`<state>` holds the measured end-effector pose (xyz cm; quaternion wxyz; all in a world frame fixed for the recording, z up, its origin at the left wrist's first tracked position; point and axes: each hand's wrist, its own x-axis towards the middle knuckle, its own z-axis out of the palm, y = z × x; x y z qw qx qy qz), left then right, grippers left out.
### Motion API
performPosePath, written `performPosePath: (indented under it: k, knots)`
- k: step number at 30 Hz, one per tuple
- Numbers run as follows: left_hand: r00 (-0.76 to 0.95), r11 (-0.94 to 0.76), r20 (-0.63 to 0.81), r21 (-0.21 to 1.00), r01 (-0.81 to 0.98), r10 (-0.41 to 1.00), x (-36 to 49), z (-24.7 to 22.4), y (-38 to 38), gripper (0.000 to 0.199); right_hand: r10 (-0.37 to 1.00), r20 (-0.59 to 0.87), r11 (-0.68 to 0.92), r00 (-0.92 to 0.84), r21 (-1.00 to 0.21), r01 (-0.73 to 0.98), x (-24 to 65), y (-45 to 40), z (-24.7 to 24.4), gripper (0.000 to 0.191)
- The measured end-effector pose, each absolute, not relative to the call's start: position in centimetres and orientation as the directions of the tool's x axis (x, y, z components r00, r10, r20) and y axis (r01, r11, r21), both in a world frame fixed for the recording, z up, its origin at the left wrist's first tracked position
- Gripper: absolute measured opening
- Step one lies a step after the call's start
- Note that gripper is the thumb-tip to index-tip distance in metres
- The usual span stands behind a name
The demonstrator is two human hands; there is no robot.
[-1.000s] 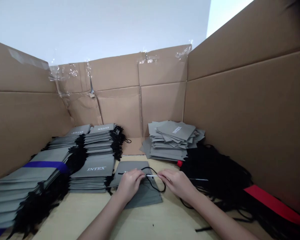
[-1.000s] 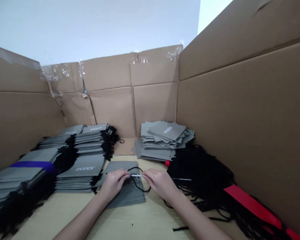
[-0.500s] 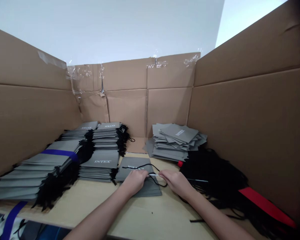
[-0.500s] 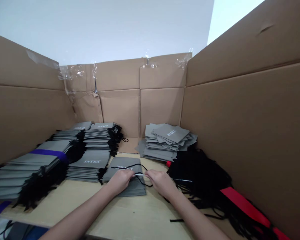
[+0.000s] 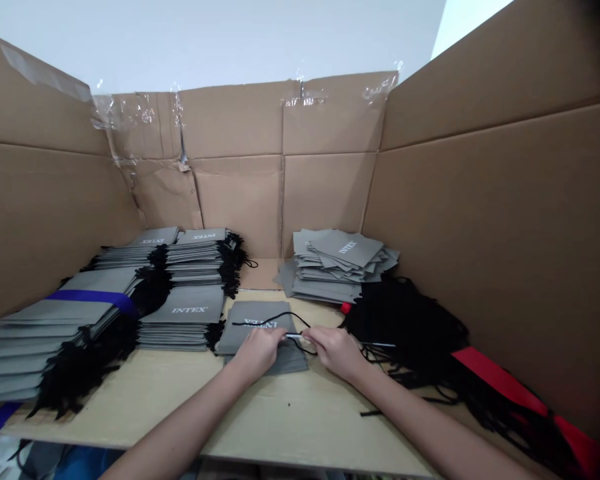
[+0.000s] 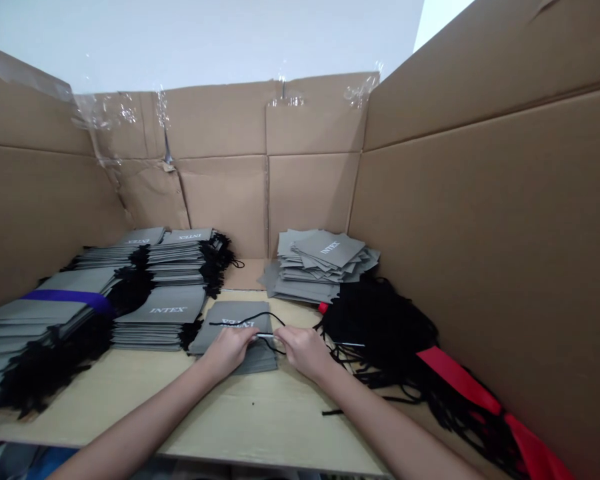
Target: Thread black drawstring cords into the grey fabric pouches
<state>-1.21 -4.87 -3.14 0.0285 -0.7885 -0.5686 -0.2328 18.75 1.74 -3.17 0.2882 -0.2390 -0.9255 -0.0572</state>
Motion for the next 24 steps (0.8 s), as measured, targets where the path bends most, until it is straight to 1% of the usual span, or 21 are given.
performPosePath:
  k: [6,12,13,15,17,20,24]
  knots:
    - [0.209,-0.311,0.376,0.236,0.921,0.903,-1.8,-2.5,-5.1,0.025,0.420,0.573,0.873,-0.704,-0.044,0.485,18.1,1.5,-3.5,0.020]
    - [0.195,-0.317,0.435,0.229,0.920,0.879,-3.3,-1.0,-5.6,0.035,0.432,0.629,0.857,-0.646,-0.064,0.511,17.6,1.6,-3.1,0.025]
    - [0.212,-0.327,0.444,0.200,0.923,0.871,-3.4,-1.0,-5.6,0.034,0.430,0.635,0.858,-0.642,-0.064,0.510,17.6,1.6,-3.1,0.024]
    - [0.246,-0.327,0.454,0.107,0.939,0.856,-3.5,-1.0,-5.6,0.032,0.424,0.640,0.860,-0.641,-0.063,0.506,17.6,1.6,-3.2,0.024]
    - [0.256,-0.296,0.459,0.016,0.955,0.851,-3.4,-1.2,-5.4,0.030,0.421,0.640,0.865,-0.643,-0.069,0.498,17.6,1.6,-3.3,0.024]
    - [0.248,-0.261,0.461,-0.037,0.965,0.852,-2.8,-1.7,-5.2,0.031,0.435,0.633,0.865,-0.641,-0.094,0.494,17.5,1.5,-3.4,0.023]
    - [0.268,-0.253,0.450,-0.094,0.963,0.852,-2.1,-2.3,-5.0,0.026,0.472,0.623,0.857,-0.624,-0.158,0.491,17.3,1.4,-3.6,0.022]
